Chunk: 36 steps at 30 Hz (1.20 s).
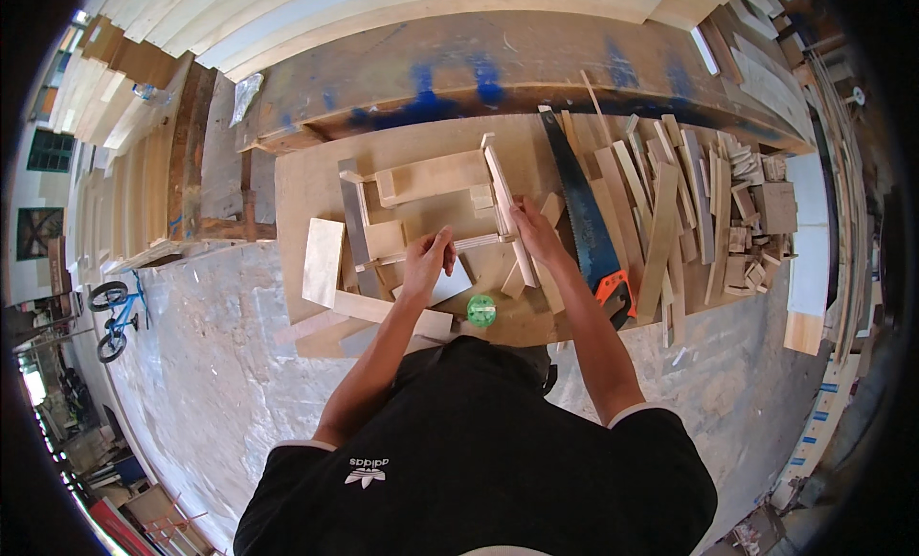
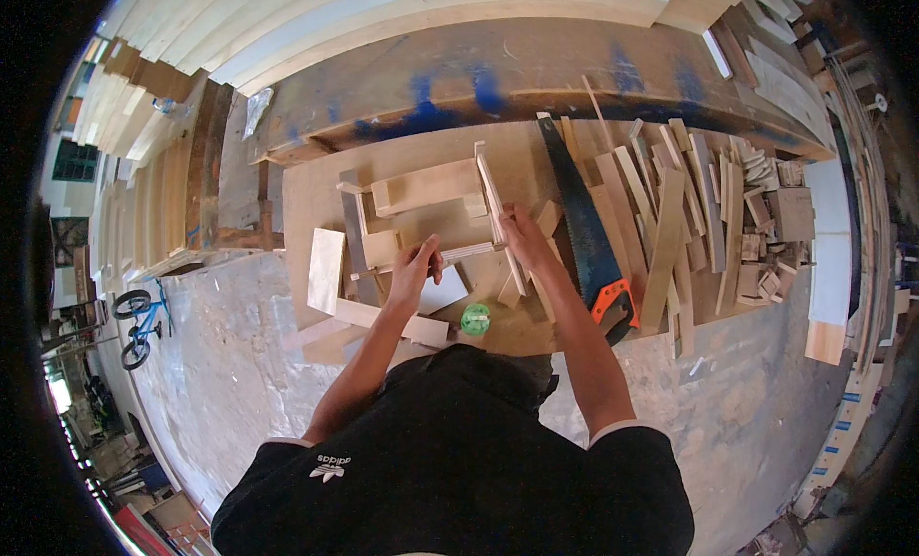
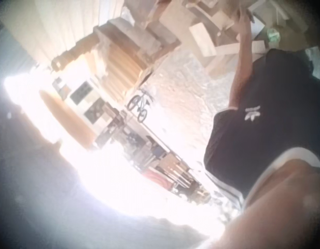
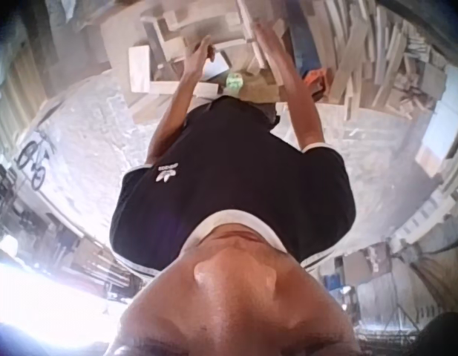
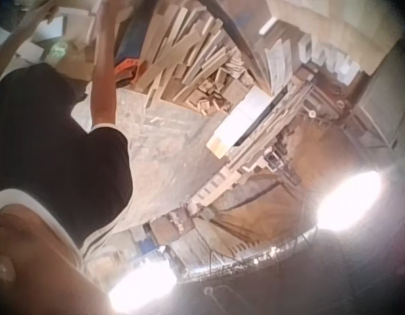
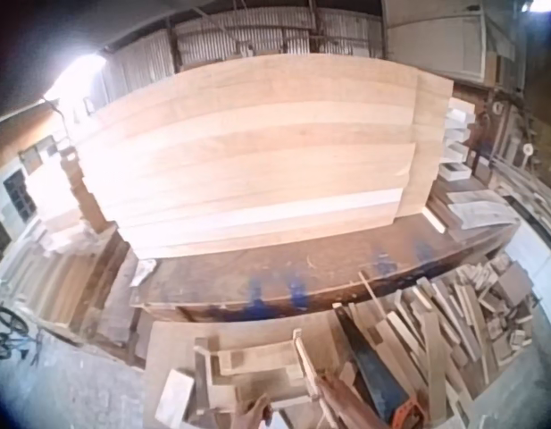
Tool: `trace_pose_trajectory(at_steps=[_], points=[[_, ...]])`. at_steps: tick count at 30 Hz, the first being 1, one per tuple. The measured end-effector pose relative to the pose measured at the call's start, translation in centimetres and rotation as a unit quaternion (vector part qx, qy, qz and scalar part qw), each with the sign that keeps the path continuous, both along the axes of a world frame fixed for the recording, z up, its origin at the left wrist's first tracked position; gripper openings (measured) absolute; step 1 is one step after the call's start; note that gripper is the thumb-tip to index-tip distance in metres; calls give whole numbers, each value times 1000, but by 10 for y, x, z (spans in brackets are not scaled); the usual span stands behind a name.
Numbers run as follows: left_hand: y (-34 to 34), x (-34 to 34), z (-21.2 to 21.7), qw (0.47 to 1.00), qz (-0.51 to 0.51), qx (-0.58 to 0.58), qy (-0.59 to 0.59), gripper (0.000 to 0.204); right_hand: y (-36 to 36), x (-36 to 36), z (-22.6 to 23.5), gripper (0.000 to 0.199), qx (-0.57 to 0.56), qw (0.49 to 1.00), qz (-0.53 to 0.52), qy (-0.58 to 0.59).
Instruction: The person fits various wooden boards and components together on a workbench, checking their alignment and sawing one board to a shorter length.
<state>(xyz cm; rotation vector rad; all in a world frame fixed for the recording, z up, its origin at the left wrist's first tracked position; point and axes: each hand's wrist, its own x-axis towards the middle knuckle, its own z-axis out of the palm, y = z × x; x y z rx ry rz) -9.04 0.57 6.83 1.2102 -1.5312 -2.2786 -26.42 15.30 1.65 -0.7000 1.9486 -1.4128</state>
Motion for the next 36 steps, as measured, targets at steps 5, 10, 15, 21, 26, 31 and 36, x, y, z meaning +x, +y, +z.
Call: trace_pose_trajectory(at_steps=[5, 10, 15, 21, 26, 31, 36], points=[[-10, -18, -7, 999, -47, -20, 16, 44, -1, -3, -9, 35, 43, 998, 12, -32], [-13, -19, -12, 999, -35, -14, 14, 44, -7, 0, -5, 39, 47, 999, -1, 24], [-12, -10, -18, 1000, -25, -1, -14, 44, -8, 2, 10, 39, 97, 994, 14, -38], [-20, -4, -6, 999, -36, -33, -3, 31, 20, -13, -33, 39, -2, 997, -44, -62], [-66, -8, 65, 910, -149, -385, 26, 25, 19, -51, 72, 43, 65, 984, 121, -116], [-126, -57, 114, 705, -204, -670, 116, 35, -57, -62, 151, 42, 73, 959, 273, -36], [-222, -64, 109, 838, -232, -494, 3, 24, -141, -86, 157, 46, 40, 921, 384, 50]])
